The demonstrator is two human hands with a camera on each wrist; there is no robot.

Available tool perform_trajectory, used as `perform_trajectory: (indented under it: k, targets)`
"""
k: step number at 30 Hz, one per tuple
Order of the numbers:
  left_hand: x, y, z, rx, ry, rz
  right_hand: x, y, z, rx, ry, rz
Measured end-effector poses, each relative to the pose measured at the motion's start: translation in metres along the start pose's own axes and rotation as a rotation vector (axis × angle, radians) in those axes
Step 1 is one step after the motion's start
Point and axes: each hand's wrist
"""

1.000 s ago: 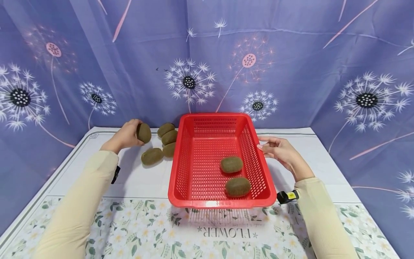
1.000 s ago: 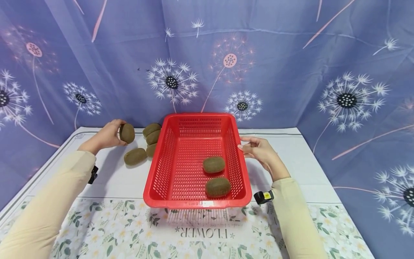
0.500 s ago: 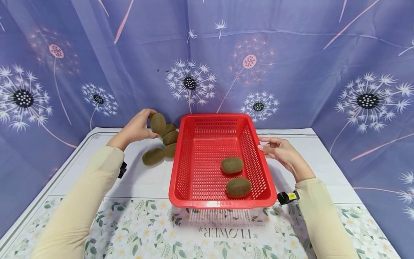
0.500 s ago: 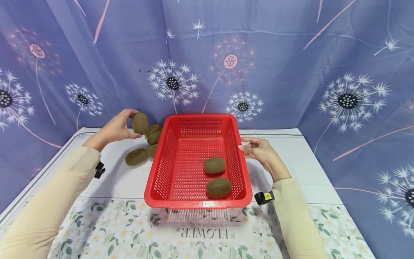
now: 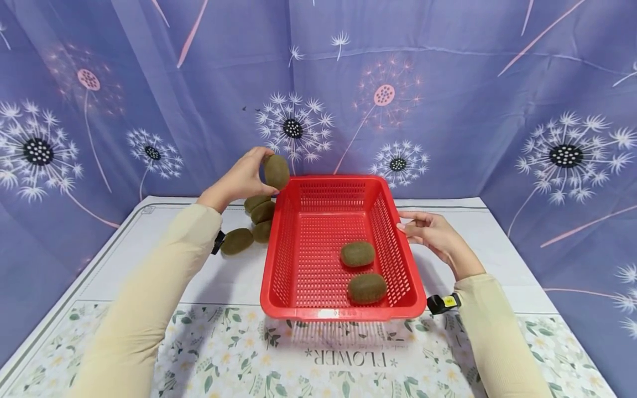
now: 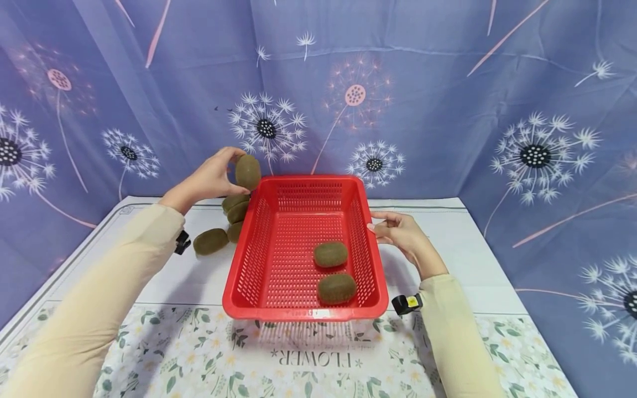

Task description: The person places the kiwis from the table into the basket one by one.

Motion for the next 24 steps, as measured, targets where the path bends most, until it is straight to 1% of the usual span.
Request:
perform_trajectory:
  k: [7,12,14,17,21,24]
  targets:
    - [0.026,0.01,-0.03,0.011,0.05,0.038,0.001,0.001,-0.001,-0.002,0.004,-0.01]
    - [0.045,0.021,-0.05,0.032,0.067,0.064,0.001,0.0,-0.001,-0.037,0.006,-0.024]
    - [0.052,0.027,-0.056,0.038,0.067,0.069,0.0,0.0,-0.001,-0.049,0.001,-0.023]
    - [0.06,0.039,-0.066,0.045,0.066,0.076,0.001,0.0,-0.001,-0.039,0.002,-0.019]
    - [0.067,0.057,-0.077,0.067,0.056,0.111,0.001,0.0,0.0,-0.016,0.016,-0.017]
    - [0.069,0.07,-0.083,0.078,0.052,0.14,0.001,0.001,0.001,-0.03,0.02,-0.023]
Point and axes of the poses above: each hand's wrist, its own x-axis towards the middle knuckle, its own y-axis out of the palm, z = x × y, and after that the axes turned 2 degrees about -z, right-handed
